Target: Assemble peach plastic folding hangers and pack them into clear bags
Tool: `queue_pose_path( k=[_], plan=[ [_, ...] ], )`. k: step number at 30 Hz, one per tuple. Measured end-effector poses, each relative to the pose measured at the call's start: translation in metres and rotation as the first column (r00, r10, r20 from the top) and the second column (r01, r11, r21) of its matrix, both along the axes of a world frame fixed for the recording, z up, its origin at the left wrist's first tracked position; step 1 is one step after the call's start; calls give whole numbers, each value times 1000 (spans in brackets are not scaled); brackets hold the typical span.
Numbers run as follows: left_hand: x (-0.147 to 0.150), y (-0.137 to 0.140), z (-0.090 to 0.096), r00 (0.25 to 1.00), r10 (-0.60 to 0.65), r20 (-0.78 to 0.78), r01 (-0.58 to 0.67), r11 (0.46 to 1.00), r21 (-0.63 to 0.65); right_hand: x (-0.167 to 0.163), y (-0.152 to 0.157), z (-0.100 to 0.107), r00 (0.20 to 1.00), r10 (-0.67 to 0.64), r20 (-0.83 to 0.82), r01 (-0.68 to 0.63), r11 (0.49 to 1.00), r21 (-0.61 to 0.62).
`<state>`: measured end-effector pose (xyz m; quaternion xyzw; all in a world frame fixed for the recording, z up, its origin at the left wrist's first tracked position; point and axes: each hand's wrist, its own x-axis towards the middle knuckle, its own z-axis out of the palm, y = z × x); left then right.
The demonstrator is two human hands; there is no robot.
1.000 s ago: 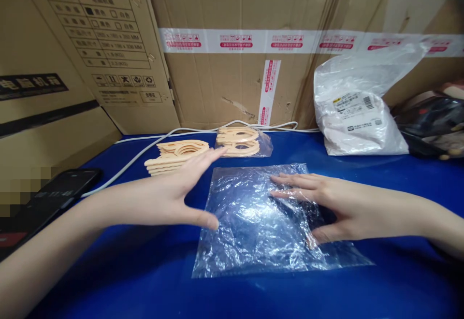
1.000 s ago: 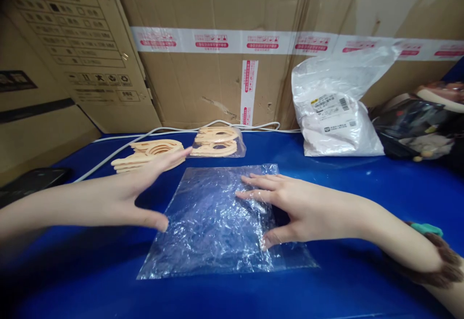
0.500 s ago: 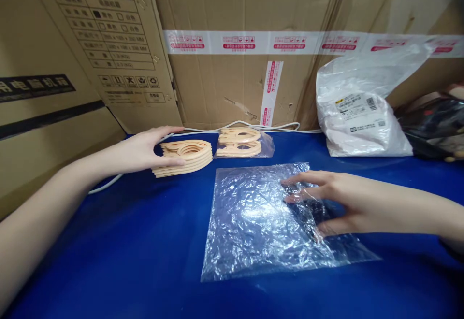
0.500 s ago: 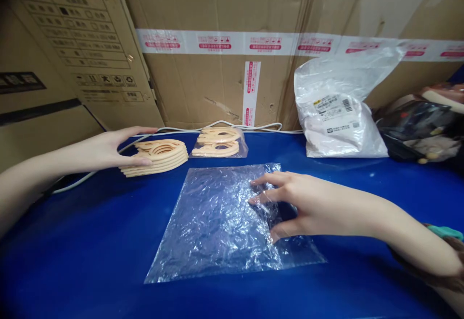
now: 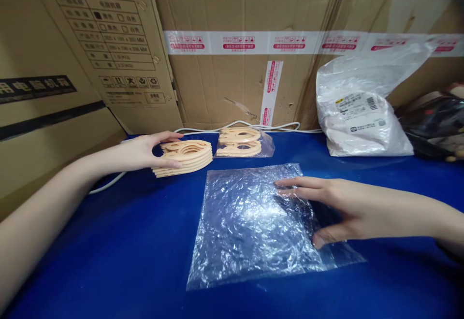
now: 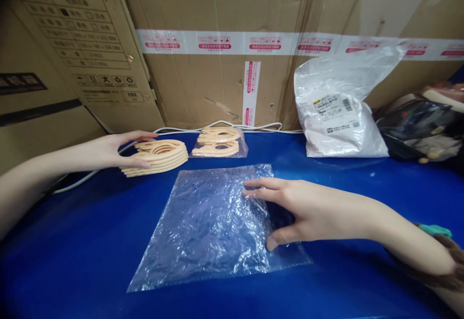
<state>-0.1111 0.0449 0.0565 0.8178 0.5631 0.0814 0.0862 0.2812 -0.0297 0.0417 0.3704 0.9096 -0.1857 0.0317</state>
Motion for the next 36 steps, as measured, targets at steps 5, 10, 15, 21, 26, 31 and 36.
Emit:
queue_pose_path(
  k=[5,10,15,21,26,31,36],
  plan=[
    [-4,9,-2,999,27,23,-26,999,-45,2,4,-2,994,25,-109,-14,995,101],
    [8,2,2,993,-18,115,13,999,46,5,6,-1,989,-81,-122,122,917,380],
    [45,-25,1,948,-276,159,222,931,290,-6,-3,-3,867,-160,-472,310,915,259],
    [94,-66,-19,835,-531,141,395,759,518,-29,-21,-12,553,-376,-744,298,923,-245],
    [102,-73,-28,830,-550,98,419,728,543,-33,-19,-14,388,-466,-795,121,881,-457],
    [101,-69,-31,831,-555,35,459,721,520,-34,-15,-14,374,-527,-763,44,832,-553],
    [101,-67,-33,833,-554,-8,494,736,463,-31,-13,-18,375,-581,-722,40,788,-614]
  ],
)
